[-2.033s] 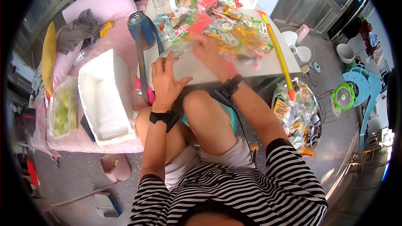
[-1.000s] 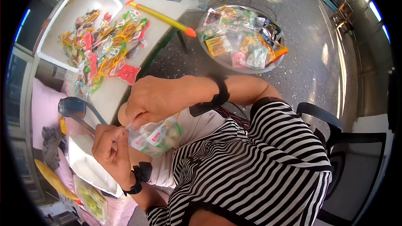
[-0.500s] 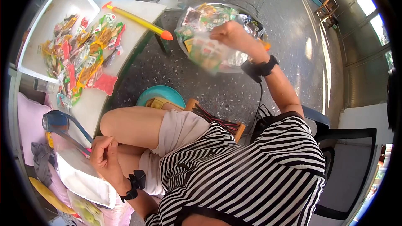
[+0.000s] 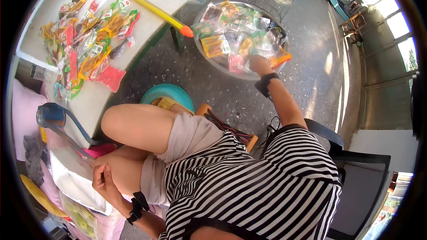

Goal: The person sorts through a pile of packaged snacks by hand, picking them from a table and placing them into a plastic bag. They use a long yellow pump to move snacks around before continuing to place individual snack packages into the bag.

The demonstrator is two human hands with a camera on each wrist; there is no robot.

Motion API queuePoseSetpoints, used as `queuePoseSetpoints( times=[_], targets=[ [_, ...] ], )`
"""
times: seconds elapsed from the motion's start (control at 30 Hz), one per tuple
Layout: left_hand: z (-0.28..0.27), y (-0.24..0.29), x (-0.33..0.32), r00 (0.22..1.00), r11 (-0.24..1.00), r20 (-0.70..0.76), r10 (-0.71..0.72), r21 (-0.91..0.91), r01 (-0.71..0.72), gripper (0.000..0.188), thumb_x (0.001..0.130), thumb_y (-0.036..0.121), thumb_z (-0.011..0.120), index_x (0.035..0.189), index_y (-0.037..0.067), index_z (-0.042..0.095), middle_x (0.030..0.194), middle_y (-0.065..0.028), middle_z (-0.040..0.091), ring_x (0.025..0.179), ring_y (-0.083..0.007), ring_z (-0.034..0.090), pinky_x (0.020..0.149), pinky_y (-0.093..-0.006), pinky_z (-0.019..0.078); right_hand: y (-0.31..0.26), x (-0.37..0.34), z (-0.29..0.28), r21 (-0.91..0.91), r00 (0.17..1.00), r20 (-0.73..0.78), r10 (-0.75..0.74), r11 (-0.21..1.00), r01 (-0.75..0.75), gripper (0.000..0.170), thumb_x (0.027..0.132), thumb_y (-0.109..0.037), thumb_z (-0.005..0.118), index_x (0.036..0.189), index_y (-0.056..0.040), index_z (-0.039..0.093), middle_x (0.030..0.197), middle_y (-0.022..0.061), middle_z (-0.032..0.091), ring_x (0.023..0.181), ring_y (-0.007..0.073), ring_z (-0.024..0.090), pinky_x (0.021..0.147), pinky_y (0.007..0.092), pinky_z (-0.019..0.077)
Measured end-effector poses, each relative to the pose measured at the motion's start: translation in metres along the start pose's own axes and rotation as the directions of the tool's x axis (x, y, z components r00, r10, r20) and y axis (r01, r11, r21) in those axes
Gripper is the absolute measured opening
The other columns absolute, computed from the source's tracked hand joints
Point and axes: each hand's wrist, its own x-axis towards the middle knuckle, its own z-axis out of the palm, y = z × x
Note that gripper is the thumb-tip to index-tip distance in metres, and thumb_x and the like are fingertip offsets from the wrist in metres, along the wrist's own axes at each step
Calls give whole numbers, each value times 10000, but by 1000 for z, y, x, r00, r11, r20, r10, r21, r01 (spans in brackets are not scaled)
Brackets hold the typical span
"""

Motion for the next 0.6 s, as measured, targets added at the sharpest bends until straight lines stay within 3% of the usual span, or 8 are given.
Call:
queuePoseSetpoints(
  times=[0.13, 0.2, 0.27, 0.3, 0.4, 0.47, 0.53, 0.6],
  targets=[
    [-15, -15, -7, 998, 1000, -70, 4, -1, -4, 22, 852, -38, 608, 848, -19, 619, 769, 26, 541, 703, -53, 444, 645, -181, 357, -56, 15, 35, 92, 976, 172, -130, 989, 116, 218, 773, -166, 560, 866, -17, 688, 891, 221, 669, 857, 369, 661, 755, 454, 526],
    [-23, -12, -8, 991, 998, -132, -9, 66, 17, 26, 854, -39, 602, 853, -23, 623, 769, 28, 545, 709, -54, 453, 652, -186, 371, -83, 14, 25, 75, 938, 129, -321, 947, 313, 219, 784, -194, 574, 864, -26, 689, 867, 217, 666, 845, 373, 652, 748, 458, 519],
    [-35, -15, -12, 979, 992, -200, -44, 110, 67, 25, 848, -30, 609, 865, -36, 627, 771, 9, 568, 721, -66, 486, 669, -199, 404, -132, -2, -17, 214, 871, 128, -475, 870, 444, 232, 813, -228, 579, 846, -25, 686, 827, 214, 658, 813, 379, 636, 735, 463, 504],
    [-44, -26, -12, 965, 983, -261, -32, 165, 77, 48, 839, -11, 630, 867, -49, 628, 768, -12, 590, 727, -82, 515, 683, -213, 430, -138, 3, -5, 326, 788, -52, -613, 735, 594, 170, 810, -194, 586, 805, -37, 652, 749, 178, 635, 684, 368, 598, 617, 439, 469],
    [-74, -44, -16, 926, 944, -375, 45, 319, 84, 92, 816, 15, 655, 864, -62, 639, 723, -52, 606, 668, -92, 529, 629, -232, 441, -186, -16, -36, 498, 750, -36, -660, 639, 586, 214, 810, -189, 615, 921, -11, 659, 730, 149, 636, 656, 240, 629, 619, 347, 480],
    [-95, -61, -18, 861, 905, -496, 112, 408, 117, 95, 814, 19, 645, 871, -57, 653, 740, -99, 639, 627, -117, 542, 589, -255, 441, -212, -34, -52, 577, 741, -43, -670, 589, 566, 226, 821, -189, 613, 941, -2, 654, 749, 146, 647, 676, 224, 635, 626, 337, 484],
    [-123, -85, -19, 786, 823, -561, 259, 554, 124, 83, 793, 18, 633, 852, -29, 668, 767, -152, 648, 605, -217, 587, 581, -300, 458, -225, -39, -55, 567, 706, 43, -707, 599, 565, 268, 811, -168, 636, 998, 24, 649, 816, 201, 667, 740, 247, 674, 658, 331, 506],
    [-147, -101, -18, 725, 732, -607, 325, 647, 214, 105, 789, 48, 614, 858, 13, 685, 762, -152, 641, 638, -270, 605, 593, -342, 466, -235, -46, -59, 587, 683, 73, -727, 585, 560, 278, 810, -165, 635, 1006, 32, 645, 826, 193, 674, 747, 238, 675, 668, 331, 509]
  ],
)
